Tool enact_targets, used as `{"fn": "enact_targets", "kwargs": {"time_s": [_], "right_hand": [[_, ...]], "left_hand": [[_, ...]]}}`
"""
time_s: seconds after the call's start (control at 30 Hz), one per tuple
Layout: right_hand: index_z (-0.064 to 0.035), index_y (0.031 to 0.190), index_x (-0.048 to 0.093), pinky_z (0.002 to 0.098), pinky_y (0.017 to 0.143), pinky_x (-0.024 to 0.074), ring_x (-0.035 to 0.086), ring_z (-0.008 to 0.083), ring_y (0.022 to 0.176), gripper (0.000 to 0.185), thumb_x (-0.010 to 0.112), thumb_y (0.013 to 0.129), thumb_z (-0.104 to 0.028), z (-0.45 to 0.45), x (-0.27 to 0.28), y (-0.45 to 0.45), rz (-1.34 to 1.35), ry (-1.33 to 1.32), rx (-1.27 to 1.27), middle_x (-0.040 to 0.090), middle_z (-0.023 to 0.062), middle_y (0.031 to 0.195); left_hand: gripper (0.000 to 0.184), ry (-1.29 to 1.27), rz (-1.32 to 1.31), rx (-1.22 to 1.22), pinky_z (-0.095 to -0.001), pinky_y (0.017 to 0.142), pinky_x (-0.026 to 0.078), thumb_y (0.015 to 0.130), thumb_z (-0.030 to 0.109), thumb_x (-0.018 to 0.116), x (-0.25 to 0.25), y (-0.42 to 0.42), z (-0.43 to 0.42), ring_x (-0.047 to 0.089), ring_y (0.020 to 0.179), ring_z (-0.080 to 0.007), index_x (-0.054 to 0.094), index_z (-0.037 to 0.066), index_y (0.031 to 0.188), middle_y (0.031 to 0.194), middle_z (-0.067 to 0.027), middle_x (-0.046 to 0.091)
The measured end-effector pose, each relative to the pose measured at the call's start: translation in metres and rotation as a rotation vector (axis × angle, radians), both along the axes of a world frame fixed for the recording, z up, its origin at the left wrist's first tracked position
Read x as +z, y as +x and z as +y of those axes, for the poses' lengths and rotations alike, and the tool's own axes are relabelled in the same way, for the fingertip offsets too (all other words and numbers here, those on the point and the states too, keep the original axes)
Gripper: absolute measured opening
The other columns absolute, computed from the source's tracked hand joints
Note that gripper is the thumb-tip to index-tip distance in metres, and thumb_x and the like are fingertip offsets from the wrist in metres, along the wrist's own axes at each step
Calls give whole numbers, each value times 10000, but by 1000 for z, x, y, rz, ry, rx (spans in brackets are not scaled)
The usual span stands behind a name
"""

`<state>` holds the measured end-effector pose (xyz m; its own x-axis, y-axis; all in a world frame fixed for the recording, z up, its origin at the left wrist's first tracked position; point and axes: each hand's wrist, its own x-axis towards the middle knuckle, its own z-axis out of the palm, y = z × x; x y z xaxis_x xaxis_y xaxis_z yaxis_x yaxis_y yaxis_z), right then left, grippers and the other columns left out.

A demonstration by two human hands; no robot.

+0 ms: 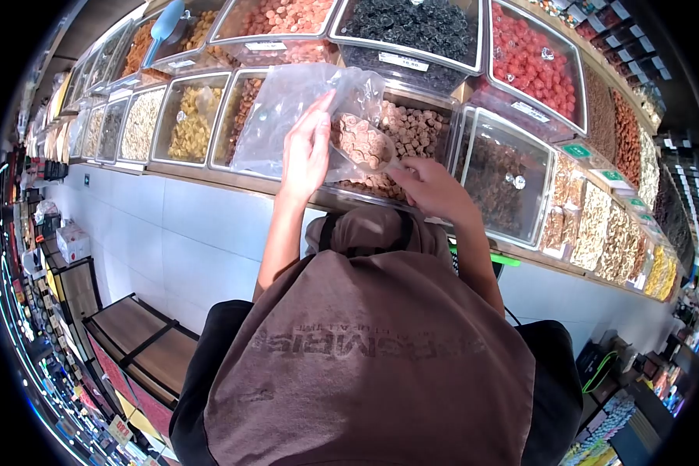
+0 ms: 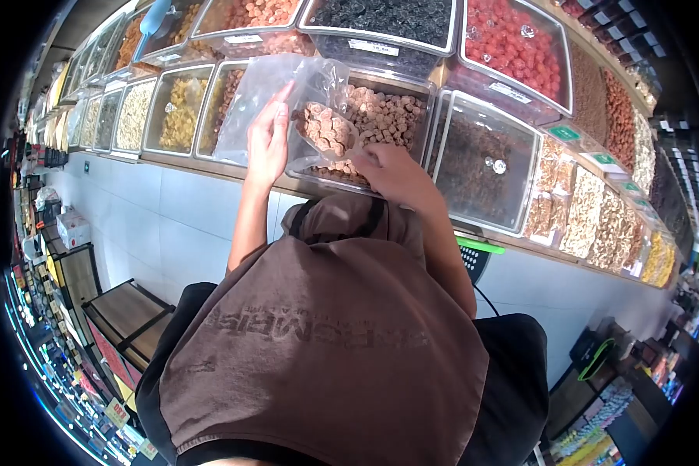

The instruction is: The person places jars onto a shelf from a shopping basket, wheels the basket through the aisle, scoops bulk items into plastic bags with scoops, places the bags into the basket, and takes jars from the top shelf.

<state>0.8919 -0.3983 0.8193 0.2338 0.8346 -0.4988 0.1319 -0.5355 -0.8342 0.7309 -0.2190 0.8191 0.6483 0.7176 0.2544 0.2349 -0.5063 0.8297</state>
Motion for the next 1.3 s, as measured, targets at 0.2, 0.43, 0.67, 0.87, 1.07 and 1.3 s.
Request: {"fn": "enact_targets", "kwargs": {"time_s": [0.2, 0.43, 0.67, 0.87, 1.07, 1.3], "right_hand": [[4, 1094, 620, 266, 422, 387, 499, 88, 482, 352, 573, 998, -332, 10, -18, -12, -8, 61, -16, 557, 24, 629], [26, 959, 626, 415, 691, 512, 668, 340, 720, 314, 613, 944, -287, 43, -18, -29, -264, 115, 14, 680, 159, 789], [4, 943, 641, 446, 699, 521, 670, 365, 733, 249, 610, 921, -241, 124, -77, -76, -701, 384, 42, 688, 152, 813], [-18, 935, 656, 475, 710, 529, 670, 396, 758, 189, 604, 901, -196, 180, -81, -94, -981, 727, -38, 696, 148, 841], [-39, 966, 666, 488, 723, 530, 677, 408, 820, 163, 590, 906, -170, 149, 5, -69, -1039, 90, 251, 704, 165, 857], [12, 1201, 646, 435, 771, 512, 707, 341, 885, 360, 587, 929, -215, 6, 63, -16, -427, -328, -199, 694, 258, 919]], "left_hand": [[379, 62, 42, -170, -420, 1156, 326, 1035, 208, 453, 16, -2, -8, 464, 1368, -332, 592, 33, 1342, 1405, -195, 554], [396, 210, 89, -359, -465, 1152, 321, 969, 125, 533, 37, -6, -24, 434, 1375, -356, 576, 58, 1357, 1418, -189, 532], [383, 316, 95, -311, -461, 1130, 343, 958, 104, 529, 33, -26, -19, 465, 1335, -370, 596, 51, 1332, 1366, -186, 567], [402, 222, 13, -127, -479, 1095, 358, 906, 87, 558, 14, -49, 39, 479, 1297, -405, 582, 23, 1303, 1337, -222, 566], [326, 186, -24, -184, -469, 1056, 392, 973, 128, 520, -19, -40, 79, 535, 1237, -406, 622, 13, 1261, 1281, -239, 608], [354, -12, 310, -153, -470, 839, 507, 1024, 273, 480, -87, -21, 137, 662, 928, -437, 648, 34, 1224, 1177, -268, 646]]}}
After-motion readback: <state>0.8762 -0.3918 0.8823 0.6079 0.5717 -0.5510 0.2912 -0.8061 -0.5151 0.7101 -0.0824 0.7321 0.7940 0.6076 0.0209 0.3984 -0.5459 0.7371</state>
